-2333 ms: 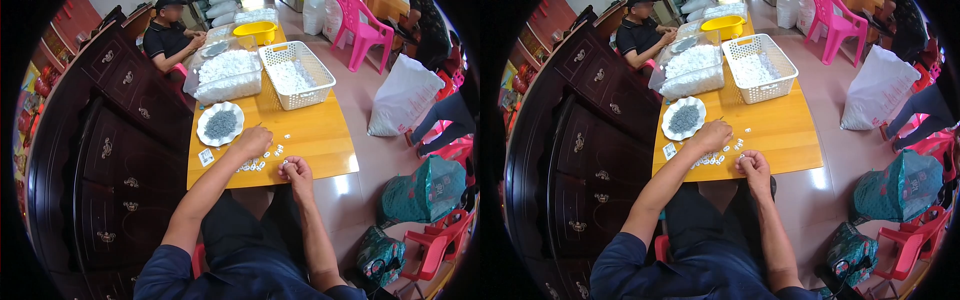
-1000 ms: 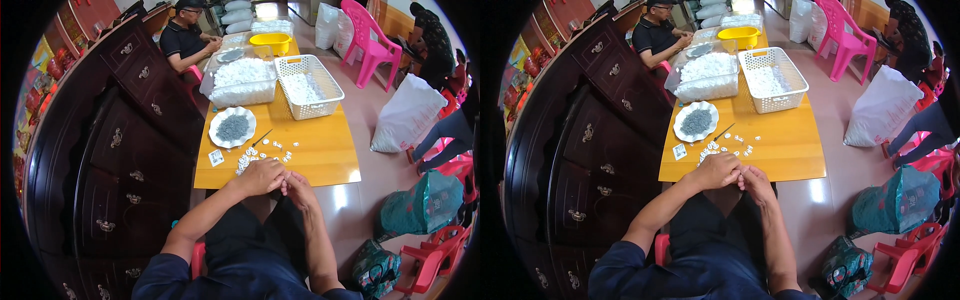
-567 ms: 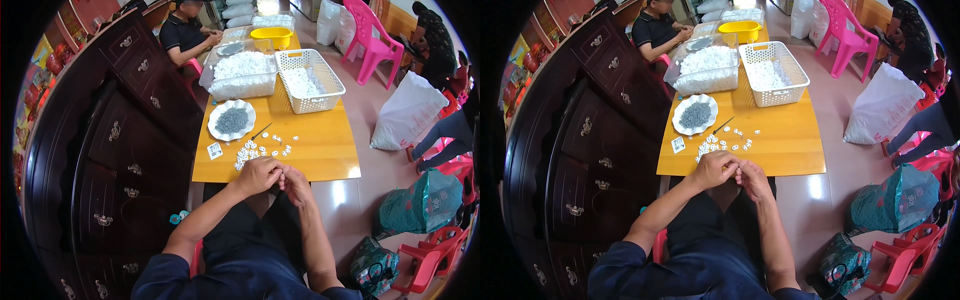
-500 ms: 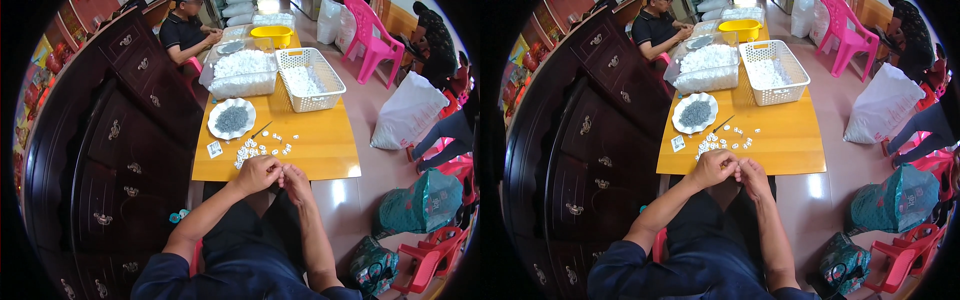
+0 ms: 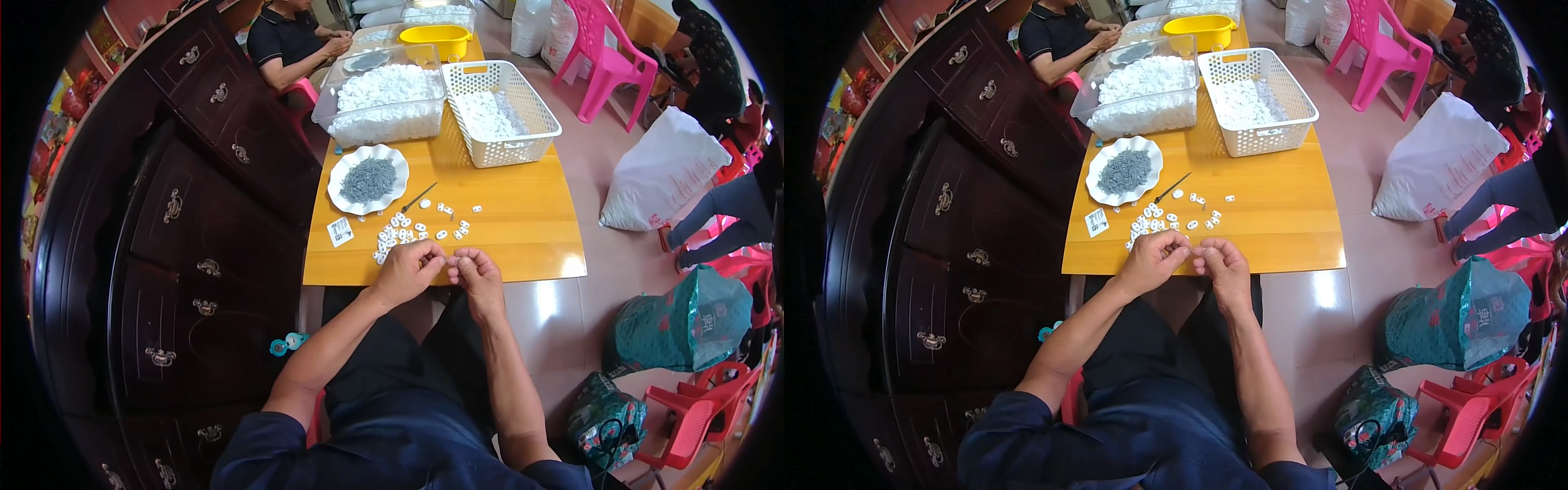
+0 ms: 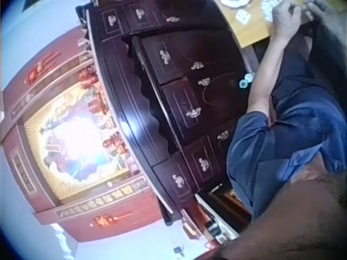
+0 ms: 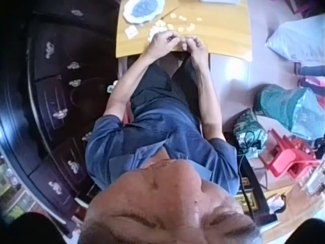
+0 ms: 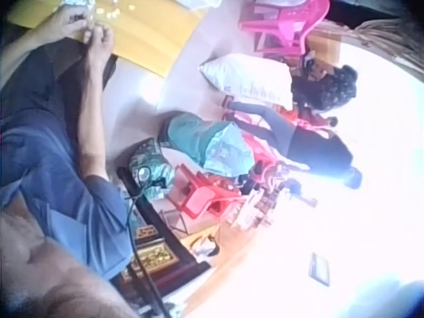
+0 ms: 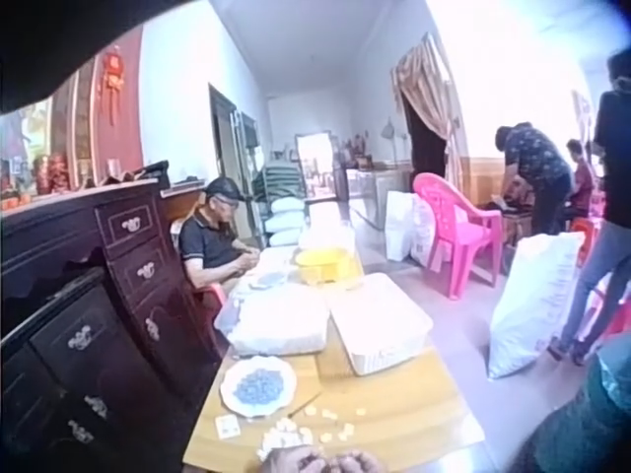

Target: Manually assembling small white plastic components at a table.

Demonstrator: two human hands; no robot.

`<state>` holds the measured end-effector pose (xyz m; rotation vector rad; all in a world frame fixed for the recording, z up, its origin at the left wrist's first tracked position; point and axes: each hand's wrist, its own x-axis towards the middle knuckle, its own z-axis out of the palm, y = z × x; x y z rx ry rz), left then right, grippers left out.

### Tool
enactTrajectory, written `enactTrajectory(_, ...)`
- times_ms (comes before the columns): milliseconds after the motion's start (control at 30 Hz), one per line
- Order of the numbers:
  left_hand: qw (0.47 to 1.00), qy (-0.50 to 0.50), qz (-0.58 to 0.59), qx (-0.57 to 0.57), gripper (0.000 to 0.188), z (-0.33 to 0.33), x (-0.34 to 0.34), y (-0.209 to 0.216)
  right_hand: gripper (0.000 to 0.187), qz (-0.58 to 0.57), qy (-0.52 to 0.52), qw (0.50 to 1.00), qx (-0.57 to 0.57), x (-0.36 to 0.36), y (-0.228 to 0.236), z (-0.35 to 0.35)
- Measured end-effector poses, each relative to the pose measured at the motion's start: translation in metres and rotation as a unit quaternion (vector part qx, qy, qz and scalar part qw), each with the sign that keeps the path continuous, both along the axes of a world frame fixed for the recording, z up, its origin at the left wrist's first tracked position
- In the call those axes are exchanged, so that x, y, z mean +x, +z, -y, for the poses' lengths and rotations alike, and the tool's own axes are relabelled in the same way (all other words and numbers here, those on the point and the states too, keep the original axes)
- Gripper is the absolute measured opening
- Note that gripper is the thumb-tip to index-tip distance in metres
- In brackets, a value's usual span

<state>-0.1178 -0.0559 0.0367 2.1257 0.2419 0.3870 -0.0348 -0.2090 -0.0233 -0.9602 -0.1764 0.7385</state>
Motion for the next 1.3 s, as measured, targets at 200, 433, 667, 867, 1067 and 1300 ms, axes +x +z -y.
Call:
enactTrajectory(200,1.0,0.002,0.01,0.004,0.01,0.003,0.002,0.001,0.013,0.009,-0.014,1.0,-0.002,-0.001,0.002,-0.001)
enactTrajectory(433,0.998,0.001,0.048,0.04,0.008,0.005,0.005,0.002,0.01,0.003,-0.02,1.0,-0.019,-0.001,0.005,0.0)
enactTrajectory(667,0.999,0.001,0.015,0.049,0.01,0.007,0.004,0.005,0.009,0.026,-0.015,0.999,-0.025,-0.003,0.006,-0.002)
enactTrajectory(867,0.998,0.005,0.016,0.068,0.009,0.007,0.004,0.006,0.01,0.027,-0.007,0.999,-0.025,-0.003,0.003,-0.001)
enactTrajectory(1067,0.996,0.0,0.023,0.088,0.008,0.008,0.005,0.002,0.009,0.05,-0.007,0.998,-0.027,-0.004,0.0,-0.002)
enactTrajectory(1300,0.995,-0.009,0.035,0.091,0.007,0.006,0.005,-0.002,0.008,0.058,-0.028,0.998,-0.025,-0.009,-0.001,-0.003)
